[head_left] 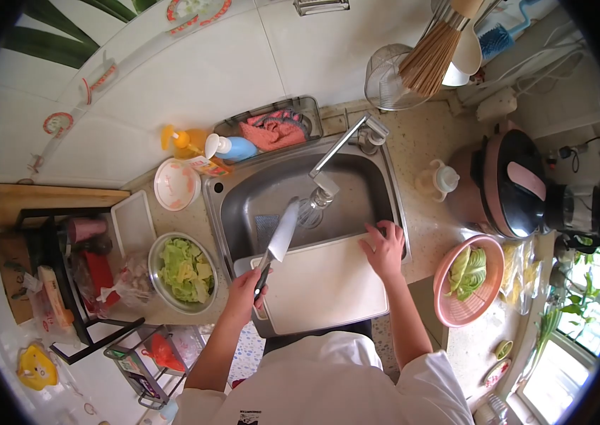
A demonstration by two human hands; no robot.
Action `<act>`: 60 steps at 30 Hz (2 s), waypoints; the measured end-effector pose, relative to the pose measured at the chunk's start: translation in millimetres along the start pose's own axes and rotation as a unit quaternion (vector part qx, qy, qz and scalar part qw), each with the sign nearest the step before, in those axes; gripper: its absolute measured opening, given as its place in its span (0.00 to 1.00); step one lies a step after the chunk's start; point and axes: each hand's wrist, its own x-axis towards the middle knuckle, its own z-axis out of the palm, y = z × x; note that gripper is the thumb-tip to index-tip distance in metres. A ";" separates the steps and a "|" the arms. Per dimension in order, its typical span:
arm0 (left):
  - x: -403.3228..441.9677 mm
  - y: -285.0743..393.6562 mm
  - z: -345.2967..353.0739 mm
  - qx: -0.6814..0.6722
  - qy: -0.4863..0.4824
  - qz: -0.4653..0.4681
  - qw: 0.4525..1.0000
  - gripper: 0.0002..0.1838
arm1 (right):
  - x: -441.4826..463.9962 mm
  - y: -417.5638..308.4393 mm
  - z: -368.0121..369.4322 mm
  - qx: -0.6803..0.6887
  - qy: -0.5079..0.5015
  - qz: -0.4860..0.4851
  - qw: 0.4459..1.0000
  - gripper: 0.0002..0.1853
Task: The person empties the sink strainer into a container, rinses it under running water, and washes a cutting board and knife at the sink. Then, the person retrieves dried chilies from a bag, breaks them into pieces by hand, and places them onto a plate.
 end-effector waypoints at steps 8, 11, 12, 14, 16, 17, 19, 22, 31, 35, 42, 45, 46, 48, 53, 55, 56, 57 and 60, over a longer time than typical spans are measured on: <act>2.4 -8.6 5.4 -0.041 0.016 -0.005 0.999 0.22 | 44.6 39.2 3.4 0.091 -0.138 -0.086 0.982 0.10; 3.4 -7.0 6.7 -0.053 0.011 -0.016 0.998 0.23 | 50.1 38.2 -0.8 0.107 -0.149 -0.113 0.977 0.07; 3.7 -6.5 6.8 -0.062 0.006 -0.023 0.998 0.24 | 51.3 36.9 -3.6 0.108 -0.152 -0.118 0.975 0.07; 5.4 -6.8 7.0 -0.084 -0.011 -0.043 0.996 0.25 | 49.3 46.9 3.3 0.128 -0.094 -0.086 0.984 0.06; 10.0 -8.6 7.1 -0.111 -0.033 -0.068 0.991 0.26 | 47.5 48.5 4.2 0.159 -0.033 -0.038 0.986 0.06; 12.8 -8.5 8.6 -0.116 -0.040 -0.079 0.989 0.26 | 49.0 44.8 2.0 0.180 0.000 -0.008 0.984 0.05; 18.1 -8.4 13.7 -0.125 -0.051 -0.101 0.986 0.27 | 55.4 33.1 1.6 0.217 0.019 0.042 0.975 0.06; 29.9 -7.3 25.7 -0.118 -0.049 -0.102 0.987 0.27 | 69.1 10.4 16.0 0.270 -0.010 0.086 0.959 0.10; 40.1 5.4 31.8 -0.103 -0.025 -0.071 0.992 0.26 | 92.5 -60.9 47.9 0.557 -0.202 0.208 0.778 0.20; 48.9 10.8 41.2 -0.104 -0.045 -0.066 0.991 0.28 | 88.7 -67.0 37.0 0.591 -0.183 0.226 0.753 0.19; 80.1 10.9 66.3 0.183 0.044 0.058 0.980 0.23 | 87.1 -64.6 27.3 0.444 -0.138 0.236 0.853 0.17; 85.5 17.0 78.6 0.460 0.128 0.228 0.848 0.19 | 84.6 -62.3 17.0 0.401 -0.109 0.166 0.894 0.17; 81.5 29.1 85.3 0.500 0.135 0.236 0.822 0.18 | 84.3 -66.2 12.8 0.410 -0.083 0.152 0.895 0.18; 84.1 38.4 92.5 0.549 0.156 0.263 0.778 0.17 | 84.3 -77.3 7.6 0.428 -0.032 0.123 0.895 0.18; 82.7 41.5 93.0 0.584 0.172 0.321 0.725 0.18 | 89.2 -74.7 24.5 0.360 -0.049 0.122 0.923 0.22; 70.9 41.4 85.1 0.571 0.175 0.348 0.723 0.18 | 96.7 -81.3 13.7 0.341 -0.075 0.128 0.928 0.21; 63.0 39.2 80.9 0.564 0.176 0.360 0.722 0.18 | 100.0 -82.2 6.9 0.330 -0.081 0.119 0.933 0.21; 55.4 37.4 77.2 0.568 0.178 0.347 0.725 0.18 | 101.2 -81.7 3.5 0.318 -0.088 0.109 0.938 0.20; 37.9 28.9 63.6 0.559 0.183 0.334 0.736 0.19 | 98.4 -78.0 4.2 0.358 -0.092 0.145 0.918 0.19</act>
